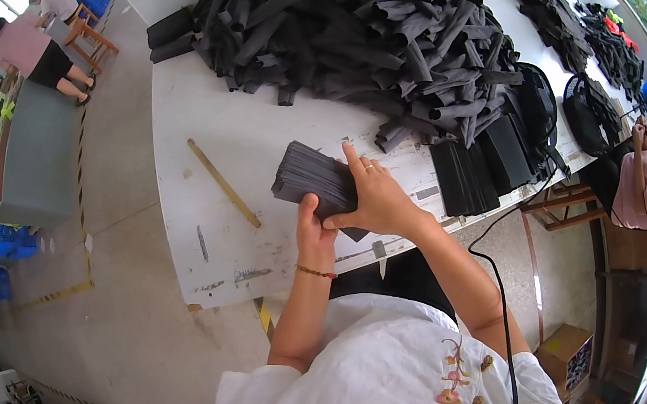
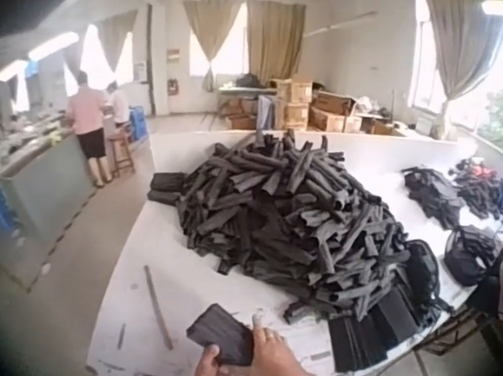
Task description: The recorder is manually sorting and assembling black foam or rubber components at a workbench.
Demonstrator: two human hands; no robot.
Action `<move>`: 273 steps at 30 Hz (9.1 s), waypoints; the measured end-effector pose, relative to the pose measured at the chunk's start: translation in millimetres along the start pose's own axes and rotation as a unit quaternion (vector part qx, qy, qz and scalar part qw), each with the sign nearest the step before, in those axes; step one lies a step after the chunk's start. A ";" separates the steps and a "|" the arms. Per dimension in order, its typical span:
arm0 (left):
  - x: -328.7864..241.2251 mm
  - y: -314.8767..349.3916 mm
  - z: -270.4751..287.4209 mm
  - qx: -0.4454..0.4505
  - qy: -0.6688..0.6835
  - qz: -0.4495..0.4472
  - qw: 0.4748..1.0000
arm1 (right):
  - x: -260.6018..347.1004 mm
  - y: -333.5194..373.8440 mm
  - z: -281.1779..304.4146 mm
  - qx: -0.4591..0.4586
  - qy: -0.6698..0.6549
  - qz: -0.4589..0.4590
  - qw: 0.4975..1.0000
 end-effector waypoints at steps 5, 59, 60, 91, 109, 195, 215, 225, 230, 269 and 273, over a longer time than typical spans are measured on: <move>-17.7 -8.7 -9.2 0.089 0.009 -0.016 0.996 | 17.1 -9.7 6.1 0.028 0.031 0.039 0.998; -404.8 -426.2 110.0 0.237 -0.947 -0.087 0.196 | 121.3 -429.5 -86.9 0.037 0.272 0.269 0.923; -411.1 -429.9 110.3 0.235 -0.940 -0.064 0.238 | 122.7 -429.3 -85.6 0.040 0.266 0.271 0.924; -428.9 -447.5 92.4 0.107 -0.952 -0.250 0.139 | 135.5 -449.9 -91.3 0.051 0.305 0.252 0.917; -503.9 -453.5 135.9 0.077 -0.851 -0.230 0.465 | 122.6 -613.7 -61.5 0.048 0.310 0.206 0.927; 149.6 -143.6 -267.4 0.326 -0.774 -0.280 0.466 | -164.5 109.3 58.8 -0.238 0.242 -0.329 0.881; 79.0 -62.8 -21.6 -0.064 -0.107 0.169 0.978 | -114.3 106.4 15.4 -0.188 0.421 -0.055 0.886; 72.7 -22.8 -85.7 0.103 -0.339 0.115 0.928 | -121.2 119.2 52.1 -0.354 -0.398 -0.044 0.845; 80.4 -7.6 -81.1 0.127 -0.380 0.172 0.900 | -119.5 97.9 49.7 -0.235 -0.462 -0.032 0.855; 92.5 -21.3 -77.2 0.074 -0.175 0.141 0.972 | -111.7 147.9 65.1 -0.377 -0.369 -0.039 0.849; 93.3 -22.8 -100.0 0.168 -0.157 0.191 0.954 | -114.8 134.5 37.8 -0.309 -0.414 -0.012 0.856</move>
Point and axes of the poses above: each hand's wrist, its own y-axis away from the middle knuckle, its own z-axis out of the back of the hand, x = y × z, the point moved 10 cm from there along -y, towards the middle knuckle, and after that the axes turned 12 degrees about x, right-handed, at the moved point
